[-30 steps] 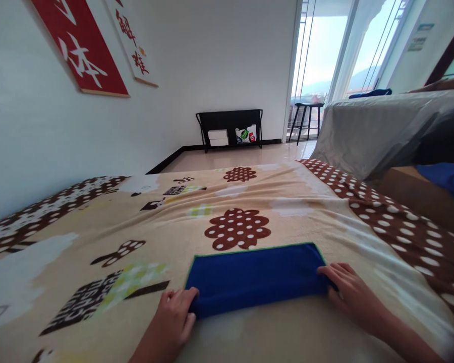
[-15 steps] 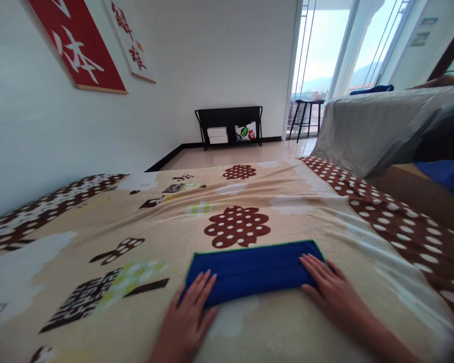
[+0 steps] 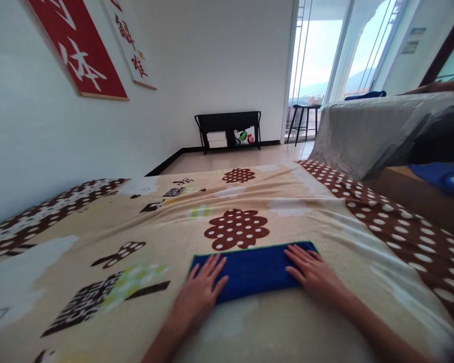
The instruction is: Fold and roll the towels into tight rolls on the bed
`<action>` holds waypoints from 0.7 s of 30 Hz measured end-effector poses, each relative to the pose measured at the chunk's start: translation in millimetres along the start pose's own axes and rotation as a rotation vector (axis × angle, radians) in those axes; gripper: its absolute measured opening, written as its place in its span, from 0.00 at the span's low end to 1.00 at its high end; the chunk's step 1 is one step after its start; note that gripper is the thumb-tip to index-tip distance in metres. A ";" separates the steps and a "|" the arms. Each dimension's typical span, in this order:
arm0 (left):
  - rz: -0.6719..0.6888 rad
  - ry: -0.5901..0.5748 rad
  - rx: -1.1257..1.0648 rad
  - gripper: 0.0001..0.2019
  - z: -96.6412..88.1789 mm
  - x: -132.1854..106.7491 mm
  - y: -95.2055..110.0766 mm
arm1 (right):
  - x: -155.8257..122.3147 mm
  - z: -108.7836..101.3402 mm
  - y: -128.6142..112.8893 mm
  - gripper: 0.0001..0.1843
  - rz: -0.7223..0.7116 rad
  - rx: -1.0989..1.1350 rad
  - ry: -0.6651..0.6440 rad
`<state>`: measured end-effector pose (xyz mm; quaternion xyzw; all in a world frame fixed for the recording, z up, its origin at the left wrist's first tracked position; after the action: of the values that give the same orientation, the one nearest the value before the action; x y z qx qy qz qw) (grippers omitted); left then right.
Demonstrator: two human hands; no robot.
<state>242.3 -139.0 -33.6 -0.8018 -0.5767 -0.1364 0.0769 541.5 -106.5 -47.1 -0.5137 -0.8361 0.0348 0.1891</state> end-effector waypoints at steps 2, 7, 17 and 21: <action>-0.113 0.053 0.086 0.25 -7.2 -20.6 -42.6 | -14.5 -8.7 45.1 0.31 0.064 -0.067 0.060; 0.080 0.308 0.204 0.24 -45.3 -82.7 -55.8 | -67.7 -25.6 78.1 0.27 -0.102 -0.157 0.216; 0.102 0.314 0.031 0.22 -27.7 -74.3 -61.3 | -46.3 -35.5 58.8 0.21 -0.202 -0.120 0.360; -0.062 0.184 -0.093 0.18 -24.1 -79.8 -79.6 | -48.7 -46.2 56.1 0.18 -0.124 -0.046 0.243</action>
<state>140.1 -192.2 -38.0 -0.7703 -0.5847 -0.2387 0.0878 624.8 -129.0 -32.1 -0.4657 -0.8377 -0.0585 0.2792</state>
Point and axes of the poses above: each hand's wrist, its own x-axis towards the middle knuckle, its own z-axis out of the palm, y = z × x, the point moved 6 cm from there along x, towards the middle knuckle, and after that the axes turned 9 degrees about y, right-handed, at the moved point
